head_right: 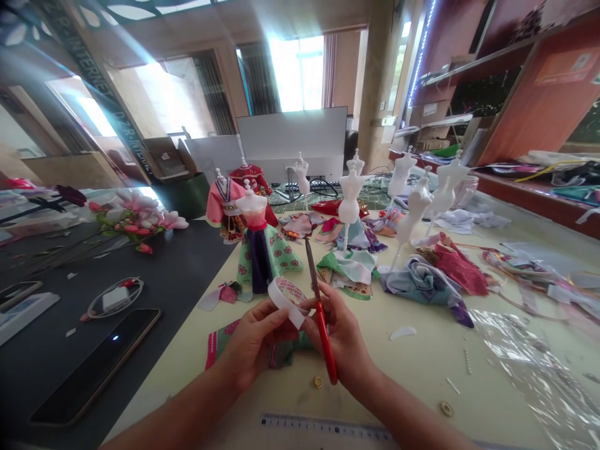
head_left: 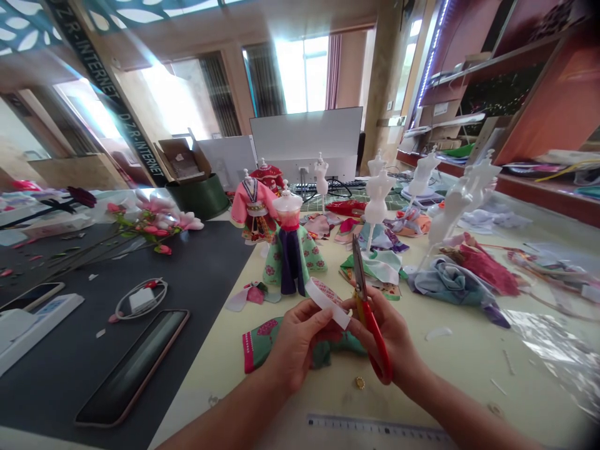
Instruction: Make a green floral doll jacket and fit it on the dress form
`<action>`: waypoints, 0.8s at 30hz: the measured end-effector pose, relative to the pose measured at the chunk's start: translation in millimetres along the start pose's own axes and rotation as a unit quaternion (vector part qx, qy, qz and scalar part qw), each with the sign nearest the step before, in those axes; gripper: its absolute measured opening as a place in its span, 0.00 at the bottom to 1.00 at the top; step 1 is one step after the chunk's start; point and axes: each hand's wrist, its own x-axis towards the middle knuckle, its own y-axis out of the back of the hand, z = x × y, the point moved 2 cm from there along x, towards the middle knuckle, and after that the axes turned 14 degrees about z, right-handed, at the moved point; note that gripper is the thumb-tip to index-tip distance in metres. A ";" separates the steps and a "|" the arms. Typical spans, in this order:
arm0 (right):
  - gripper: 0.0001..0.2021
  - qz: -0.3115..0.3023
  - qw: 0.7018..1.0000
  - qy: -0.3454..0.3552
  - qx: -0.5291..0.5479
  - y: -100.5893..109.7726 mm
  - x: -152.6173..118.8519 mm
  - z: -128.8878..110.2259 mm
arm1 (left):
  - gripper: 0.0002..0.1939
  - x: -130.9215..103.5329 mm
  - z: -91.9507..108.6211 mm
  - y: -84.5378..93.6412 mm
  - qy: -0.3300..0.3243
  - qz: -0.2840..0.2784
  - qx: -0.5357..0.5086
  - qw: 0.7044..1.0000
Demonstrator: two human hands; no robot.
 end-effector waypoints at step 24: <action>0.29 -0.134 0.974 0.047 -0.179 24.2 15.6 -44.6 | 0.10 -8.1 47.5 17.9 -0.218 0.078 0.026 0.972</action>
